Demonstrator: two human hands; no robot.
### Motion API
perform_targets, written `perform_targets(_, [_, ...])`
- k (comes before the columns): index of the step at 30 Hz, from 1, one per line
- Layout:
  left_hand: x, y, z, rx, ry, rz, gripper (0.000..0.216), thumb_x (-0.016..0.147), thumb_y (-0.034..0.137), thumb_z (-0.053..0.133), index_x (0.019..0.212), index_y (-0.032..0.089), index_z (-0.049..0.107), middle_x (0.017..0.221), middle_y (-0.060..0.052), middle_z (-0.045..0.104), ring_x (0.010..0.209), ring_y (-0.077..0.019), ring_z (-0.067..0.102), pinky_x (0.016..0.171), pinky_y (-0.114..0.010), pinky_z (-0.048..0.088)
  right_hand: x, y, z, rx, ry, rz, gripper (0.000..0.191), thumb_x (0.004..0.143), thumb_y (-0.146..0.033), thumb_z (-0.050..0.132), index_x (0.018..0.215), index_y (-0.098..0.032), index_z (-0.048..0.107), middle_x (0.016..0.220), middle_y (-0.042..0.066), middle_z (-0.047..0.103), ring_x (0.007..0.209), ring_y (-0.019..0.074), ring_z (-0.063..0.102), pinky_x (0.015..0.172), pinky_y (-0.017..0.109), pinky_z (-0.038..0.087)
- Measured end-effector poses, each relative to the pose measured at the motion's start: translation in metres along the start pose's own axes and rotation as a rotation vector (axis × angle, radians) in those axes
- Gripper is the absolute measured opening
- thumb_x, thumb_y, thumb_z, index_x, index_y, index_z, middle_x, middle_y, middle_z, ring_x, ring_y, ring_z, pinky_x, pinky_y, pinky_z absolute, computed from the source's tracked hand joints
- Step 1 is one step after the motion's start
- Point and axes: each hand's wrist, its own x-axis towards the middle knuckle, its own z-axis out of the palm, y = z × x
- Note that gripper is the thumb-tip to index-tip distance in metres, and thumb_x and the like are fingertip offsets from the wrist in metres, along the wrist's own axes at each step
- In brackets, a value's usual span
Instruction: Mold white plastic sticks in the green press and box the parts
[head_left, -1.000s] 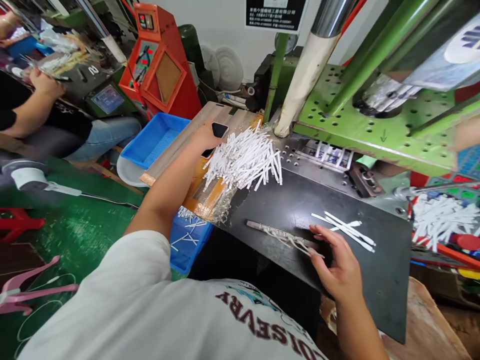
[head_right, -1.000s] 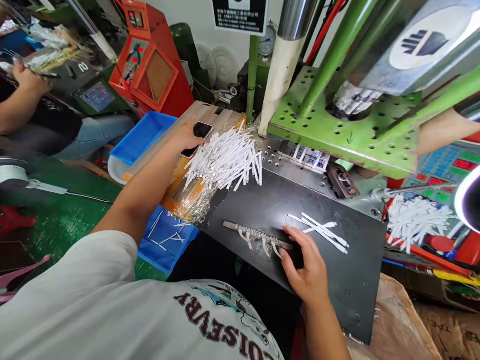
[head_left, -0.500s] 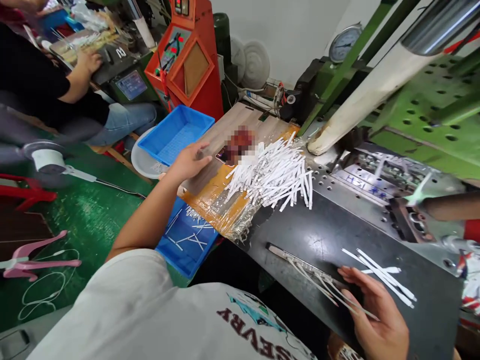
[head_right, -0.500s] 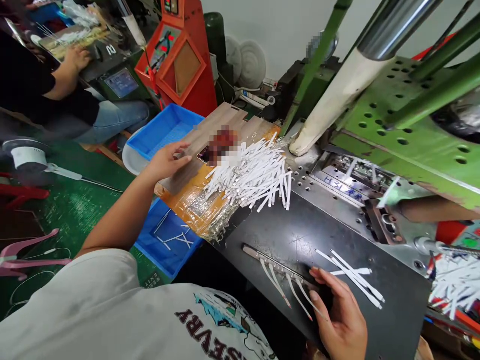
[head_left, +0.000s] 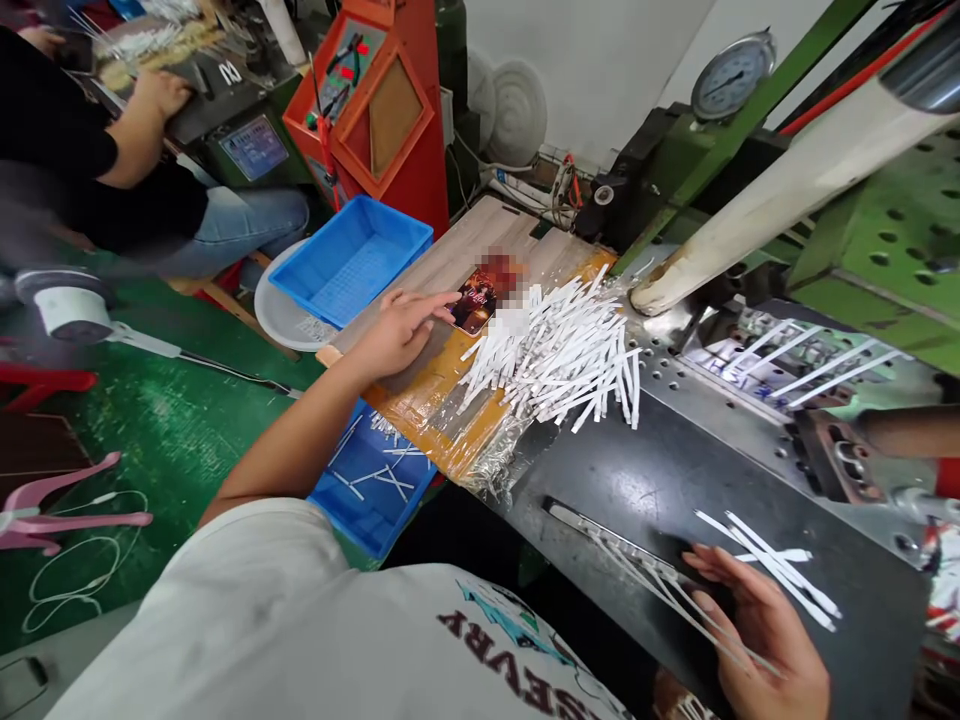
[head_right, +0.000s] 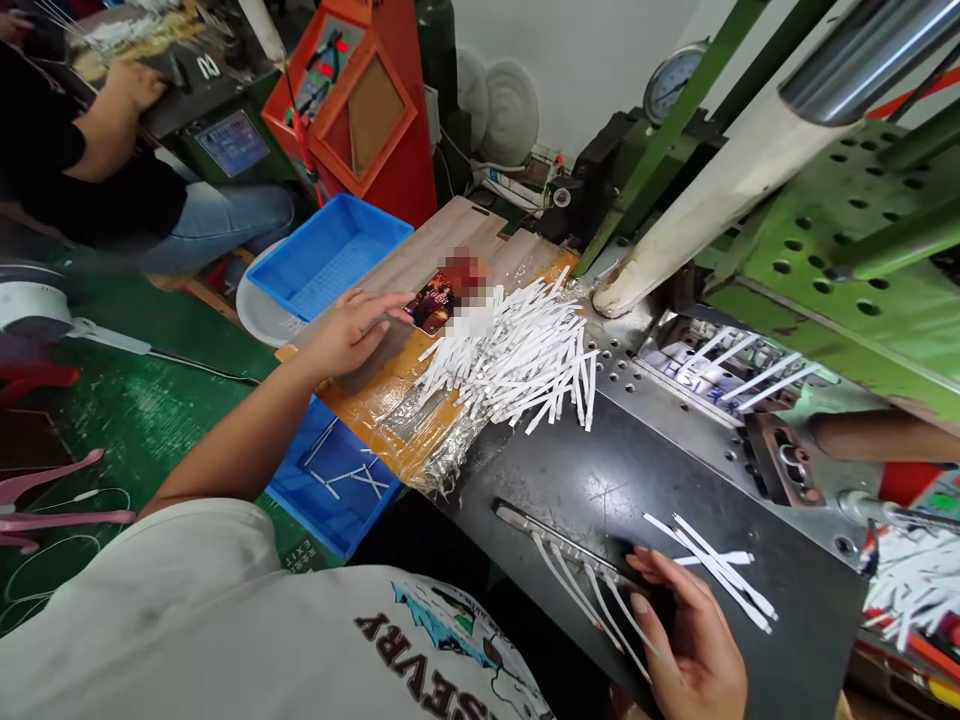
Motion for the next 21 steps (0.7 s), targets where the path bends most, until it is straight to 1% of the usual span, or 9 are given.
perform_targets(2, [0.000, -0.001, 0.001, 0.012, -0.029, -0.005, 0.063, 0.099, 0.017, 0.044, 0.158, 0.033, 0.055, 0.129, -0.005, 0.082, 0.136, -0.0271, 0.065, 0.131, -0.061, 0.024, 0.000, -0.007, 0.002, 0.006, 0.017, 0.022, 0.052, 0.083, -0.039, 0.084, 0.132, -0.055, 0.077, 0.118, 0.013, 0.078, 0.103, 0.0487, 0.077, 0.090, 0.081, 0.062])
perform_targets(5, [0.014, -0.007, 0.004, 0.010, -0.072, -0.012, 0.064, 0.100, 0.019, 0.045, 0.161, 0.035, 0.053, 0.130, -0.005, 0.081, 0.135, -0.0268, 0.065, 0.131, -0.059, 0.025, 0.000, -0.015, 0.006, 0.010, 0.051, 0.062, 0.049, 0.082, -0.042, 0.085, 0.129, -0.055, 0.078, 0.115, 0.012, 0.078, 0.103, 0.0493, 0.076, 0.094, 0.084, 0.059])
perform_targets(7, [0.039, -0.015, 0.005, 0.009, -0.087, -0.002, 0.064, 0.100, 0.022, 0.045, 0.162, 0.035, 0.052, 0.131, -0.005, 0.081, 0.135, -0.0273, 0.065, 0.130, -0.059, 0.026, -0.001, -0.018, 0.007, 0.014, 0.062, 0.085, 0.047, 0.082, -0.044, 0.085, 0.127, -0.054, 0.078, 0.114, 0.012, 0.078, 0.103, 0.0495, 0.075, 0.096, 0.086, 0.056])
perform_targets(9, [0.072, -0.025, 0.006, 0.011, -0.076, -0.004, 0.063, 0.100, 0.026, 0.048, 0.163, 0.033, 0.052, 0.137, -0.006, 0.079, 0.140, -0.0295, 0.063, 0.130, -0.060, 0.026, -0.002, -0.018, 0.008, 0.013, 0.060, 0.102, 0.047, 0.082, -0.044, 0.084, 0.127, -0.052, 0.078, 0.115, 0.012, 0.077, 0.104, 0.0494, 0.075, 0.099, 0.088, 0.054])
perform_targets(12, [0.121, -0.040, 0.002, -0.011, -0.002, -0.027, 0.062, 0.100, 0.032, 0.052, 0.162, 0.028, 0.053, 0.150, -0.009, 0.072, 0.144, -0.0333, 0.061, 0.127, -0.059, 0.034, -0.003, -0.016, 0.008, 0.010, 0.058, 0.109, 0.047, 0.081, -0.045, 0.085, 0.127, -0.051, 0.078, 0.117, 0.012, 0.077, 0.105, 0.0490, 0.075, 0.101, 0.086, 0.054])
perform_targets(14, [0.139, -0.044, -0.003, -0.055, 0.059, -0.034, 0.059, 0.103, 0.034, 0.051, 0.161, 0.027, 0.054, 0.153, -0.009, 0.070, 0.141, -0.0327, 0.064, 0.123, -0.055, 0.042, -0.003, -0.014, 0.008, 0.013, 0.063, 0.112, 0.047, 0.081, -0.045, 0.085, 0.127, -0.051, 0.078, 0.116, 0.012, 0.077, 0.104, 0.0486, 0.076, 0.100, 0.085, 0.056])
perform_targets(15, [0.141, -0.043, -0.006, -0.077, 0.082, -0.032, 0.058, 0.104, 0.035, 0.050, 0.161, 0.027, 0.053, 0.153, -0.009, 0.070, 0.137, -0.0319, 0.066, 0.121, -0.053, 0.045, -0.003, -0.014, 0.008, 0.015, 0.068, 0.117, 0.047, 0.081, -0.045, 0.085, 0.127, -0.050, 0.078, 0.116, 0.012, 0.078, 0.104, 0.0484, 0.076, 0.099, 0.085, 0.056])
perform_targets(17, [0.134, -0.040, -0.010, -0.107, 0.116, -0.025, 0.056, 0.106, 0.037, 0.049, 0.161, 0.026, 0.053, 0.150, -0.010, 0.072, 0.130, -0.0307, 0.070, 0.118, -0.051, 0.049, -0.002, -0.015, 0.008, 0.021, 0.077, 0.127, 0.047, 0.080, -0.046, 0.085, 0.127, -0.051, 0.078, 0.117, 0.012, 0.078, 0.103, 0.0486, 0.076, 0.098, 0.085, 0.057])
perform_targets(21, [0.091, -0.029, -0.018, -0.099, 0.130, -0.040, 0.054, 0.107, 0.043, 0.052, 0.156, 0.022, 0.057, 0.144, -0.013, 0.074, 0.136, -0.0313, 0.067, 0.122, -0.052, 0.048, -0.001, -0.019, 0.008, 0.010, 0.080, 0.135, 0.047, 0.078, -0.046, 0.086, 0.123, -0.055, 0.079, 0.115, 0.012, 0.078, 0.103, 0.0512, 0.076, 0.099, 0.086, 0.056])
